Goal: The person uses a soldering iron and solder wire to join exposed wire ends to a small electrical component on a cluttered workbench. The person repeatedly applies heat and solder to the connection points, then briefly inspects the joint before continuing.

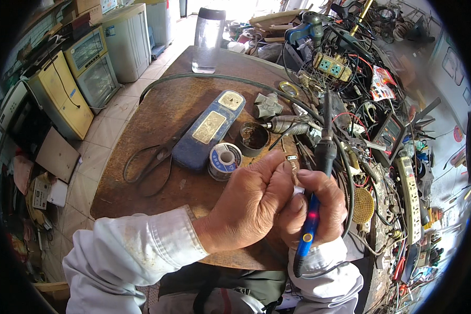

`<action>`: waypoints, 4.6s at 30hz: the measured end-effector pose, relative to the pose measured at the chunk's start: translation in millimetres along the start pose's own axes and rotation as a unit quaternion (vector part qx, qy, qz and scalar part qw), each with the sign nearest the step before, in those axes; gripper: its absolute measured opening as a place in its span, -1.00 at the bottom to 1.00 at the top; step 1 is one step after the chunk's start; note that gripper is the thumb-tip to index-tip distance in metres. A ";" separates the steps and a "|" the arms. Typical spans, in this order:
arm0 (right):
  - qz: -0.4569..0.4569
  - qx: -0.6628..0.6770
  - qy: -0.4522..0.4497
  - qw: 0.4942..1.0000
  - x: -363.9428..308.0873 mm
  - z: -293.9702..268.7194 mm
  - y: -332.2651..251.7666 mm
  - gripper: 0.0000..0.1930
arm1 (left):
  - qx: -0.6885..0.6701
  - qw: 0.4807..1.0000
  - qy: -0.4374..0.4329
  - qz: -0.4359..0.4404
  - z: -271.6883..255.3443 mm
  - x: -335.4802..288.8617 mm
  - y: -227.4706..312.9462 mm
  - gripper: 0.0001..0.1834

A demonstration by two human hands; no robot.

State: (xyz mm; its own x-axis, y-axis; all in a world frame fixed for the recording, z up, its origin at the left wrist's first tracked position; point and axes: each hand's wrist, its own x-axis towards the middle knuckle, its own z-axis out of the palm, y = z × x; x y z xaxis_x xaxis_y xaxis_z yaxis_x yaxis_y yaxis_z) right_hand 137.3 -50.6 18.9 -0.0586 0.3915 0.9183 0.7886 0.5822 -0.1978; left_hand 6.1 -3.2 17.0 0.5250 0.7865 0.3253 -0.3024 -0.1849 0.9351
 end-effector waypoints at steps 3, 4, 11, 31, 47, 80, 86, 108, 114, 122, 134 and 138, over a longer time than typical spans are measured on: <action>-0.021 0.005 -0.050 0.999 3.7 -7.8 2.0 -0.64 | 0.000 1.000 -0.012 -0.004 -0.8 1.3 -1.6 -0.68; -0.038 0.012 -0.056 0.998 4.5 -7.5 3.6 -0.59 | -0.010 1.000 -0.014 0.008 0.6 1.1 -5.4 -0.65; -0.055 -0.025 -0.085 0.995 6.5 -13.1 9.3 -0.64 | -0.146 0.967 -0.136 -0.160 -13.4 9.6 11.9 -0.54; 0.214 0.080 0.118 0.966 -7.6 0.6 14.0 -0.47 | -0.152 0.974 -0.149 -0.082 -11.1 12.7 2.1 -0.65; 0.244 0.193 0.037 0.950 -4.2 -13.1 33.8 -0.27 | -0.030 0.998 -0.021 -0.045 -6.5 10.9 -5.0 -0.57; 0.361 0.156 -0.062 0.917 32.4 -41.4 -15.6 -0.54 | -0.119 0.991 -0.039 -0.049 -13.3 17.5 6.8 -0.57; 0.322 0.193 -0.083 0.923 37.8 -39.4 -21.6 -0.46 | -0.126 0.991 -0.028 -0.046 -10.4 19.5 3.6 -0.55; 0.267 -0.209 -0.227 0.913 -40.7 -53.2 -5.1 -0.63 | -0.113 0.993 0.011 -0.012 -19.6 22.3 5.3 -0.60; 0.214 -0.221 -0.218 0.926 -45.7 -54.6 -2.2 -0.58 | -0.174 0.983 -0.031 -0.045 -25.0 25.1 9.1 -0.61; 0.210 -0.209 -0.220 0.929 -52.2 -66.7 7.9 -0.57 | -0.173 0.980 -0.071 -0.059 -26.9 26.7 6.7 -0.67; 0.200 -0.184 -0.063 0.960 -71.3 -90.8 17.0 -0.66 | -0.087 0.987 -0.127 -0.044 -24.6 21.6 10.1 -0.58; 0.270 -0.048 0.058 0.960 -88.3 -86.6 30.7 -0.59 | -0.119 0.981 -0.138 -0.064 -30.2 13.8 21.5 -0.59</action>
State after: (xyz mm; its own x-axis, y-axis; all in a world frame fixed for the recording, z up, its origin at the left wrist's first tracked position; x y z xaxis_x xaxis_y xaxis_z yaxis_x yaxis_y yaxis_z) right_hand 219.7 -129.0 -38.5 0.4390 0.5319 0.7241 0.7377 0.2467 -0.6284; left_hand -17.2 21.5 37.4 0.7558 0.5990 0.2648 -0.3811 0.0736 0.9216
